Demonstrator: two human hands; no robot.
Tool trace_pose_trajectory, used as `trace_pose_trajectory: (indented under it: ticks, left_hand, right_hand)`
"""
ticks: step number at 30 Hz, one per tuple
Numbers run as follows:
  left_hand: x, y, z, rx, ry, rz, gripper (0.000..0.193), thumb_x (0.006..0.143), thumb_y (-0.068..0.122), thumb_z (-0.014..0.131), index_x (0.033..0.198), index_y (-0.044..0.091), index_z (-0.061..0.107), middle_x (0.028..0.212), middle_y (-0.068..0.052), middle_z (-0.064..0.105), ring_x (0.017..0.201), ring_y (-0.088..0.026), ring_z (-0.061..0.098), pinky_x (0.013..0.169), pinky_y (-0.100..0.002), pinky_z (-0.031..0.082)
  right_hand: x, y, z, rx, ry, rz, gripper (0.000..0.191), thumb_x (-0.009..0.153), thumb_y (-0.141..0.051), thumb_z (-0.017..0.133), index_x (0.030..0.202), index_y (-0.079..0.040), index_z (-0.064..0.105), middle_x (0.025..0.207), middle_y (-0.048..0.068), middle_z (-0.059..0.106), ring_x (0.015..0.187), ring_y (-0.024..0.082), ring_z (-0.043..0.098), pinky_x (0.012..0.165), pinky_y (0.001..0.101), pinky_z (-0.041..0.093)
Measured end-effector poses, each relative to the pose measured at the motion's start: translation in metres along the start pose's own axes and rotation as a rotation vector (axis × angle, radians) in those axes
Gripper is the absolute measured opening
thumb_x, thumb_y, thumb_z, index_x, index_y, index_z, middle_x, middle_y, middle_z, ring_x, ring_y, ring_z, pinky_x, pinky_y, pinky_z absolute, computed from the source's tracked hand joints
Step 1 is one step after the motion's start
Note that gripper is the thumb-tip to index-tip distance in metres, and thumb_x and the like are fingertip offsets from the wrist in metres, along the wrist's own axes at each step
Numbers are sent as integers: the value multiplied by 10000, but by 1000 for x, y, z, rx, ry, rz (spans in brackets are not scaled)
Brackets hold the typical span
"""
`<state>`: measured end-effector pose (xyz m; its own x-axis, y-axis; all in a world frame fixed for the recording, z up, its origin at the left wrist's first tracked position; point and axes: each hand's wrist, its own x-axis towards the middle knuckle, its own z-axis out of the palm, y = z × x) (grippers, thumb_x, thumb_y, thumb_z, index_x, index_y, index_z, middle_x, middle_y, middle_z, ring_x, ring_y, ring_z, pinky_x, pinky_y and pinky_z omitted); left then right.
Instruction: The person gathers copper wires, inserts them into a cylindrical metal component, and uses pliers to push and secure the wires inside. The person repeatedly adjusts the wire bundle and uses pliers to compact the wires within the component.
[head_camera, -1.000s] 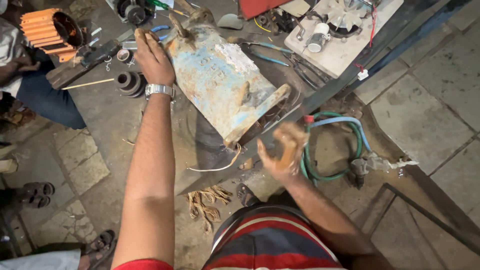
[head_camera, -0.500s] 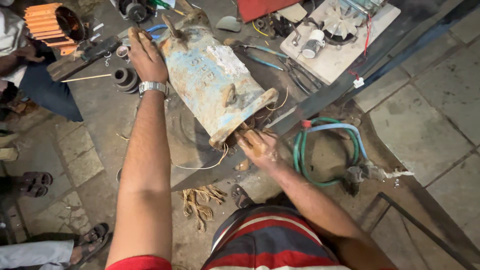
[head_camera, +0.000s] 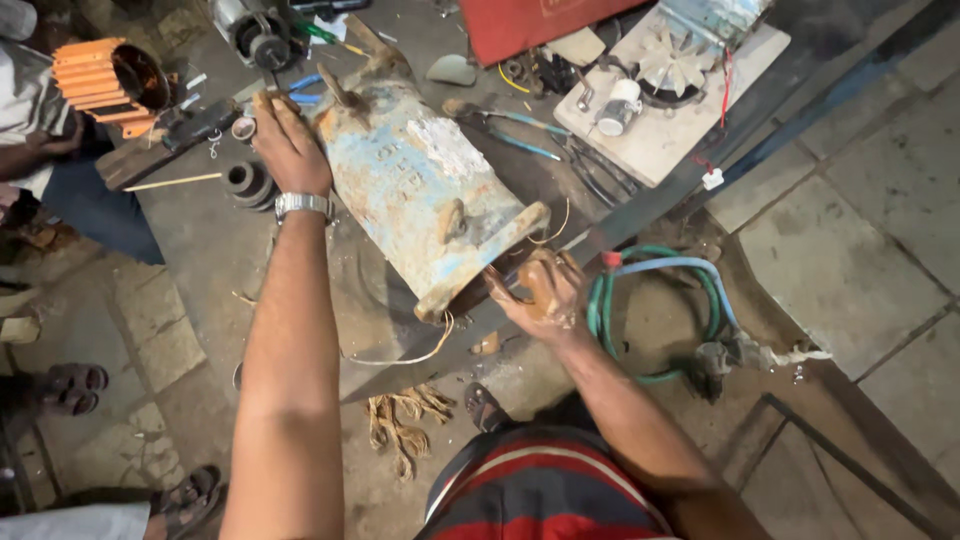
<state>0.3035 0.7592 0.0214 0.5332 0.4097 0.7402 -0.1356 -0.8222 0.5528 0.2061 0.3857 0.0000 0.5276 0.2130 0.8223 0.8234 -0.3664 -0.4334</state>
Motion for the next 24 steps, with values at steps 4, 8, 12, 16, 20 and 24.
trace_pose_trajectory:
  ticks: [4,8,12,16,20,24]
  left_hand:
    - [1,-6,2,19,18,25,322,1138,234,408,1153,-17,610,977,-229,676,880,-403,637,808,-494,484]
    - [1,-12,4,69,64,115,339,1179,246,403,1248,-27,592,1063,-238,692,943,-416,639,862,-490,479]
    - [4,-14,3,-122,-32,-59,330,1138,259,397,1170,-8,587,953,-205,675,860,-357,673,796,-455,515]
    - [5,-8,0,-86,-62,-55,309,1133,247,395,1139,6,588,923,-179,677,818,-357,643,761,-472,477]
    - [8,-5,0,-15,-40,-21,299,1138,229,396,1146,17,607,938,-174,685,819,-376,620,759,-488,457]
    - [8,-8,1,23,-69,-71,326,1121,246,393,1200,15,610,980,-186,704,870,-383,648,798,-485,478]
  right_hand:
    - [-11,7,9,0,-36,108,436,751,-193,944,738,-99,518,686,34,560,572,188,553,568,358,478]
    - [-31,17,5,-158,-242,-175,250,757,-75,942,887,-132,736,681,-8,569,568,127,528,578,311,463]
    - [-17,65,-30,-422,100,79,279,935,-136,848,842,-69,594,820,60,614,728,204,579,701,376,473]
    - [42,138,-12,189,-4,699,207,983,-135,785,1060,-5,643,960,102,688,887,226,639,830,339,525]
    - [84,166,55,-173,-530,120,533,792,-64,784,1306,-37,646,1353,215,623,1246,401,573,1068,496,446]
    - [96,172,95,-483,-748,-6,538,976,-53,597,1507,-136,563,1508,175,556,1317,345,558,1124,562,376]
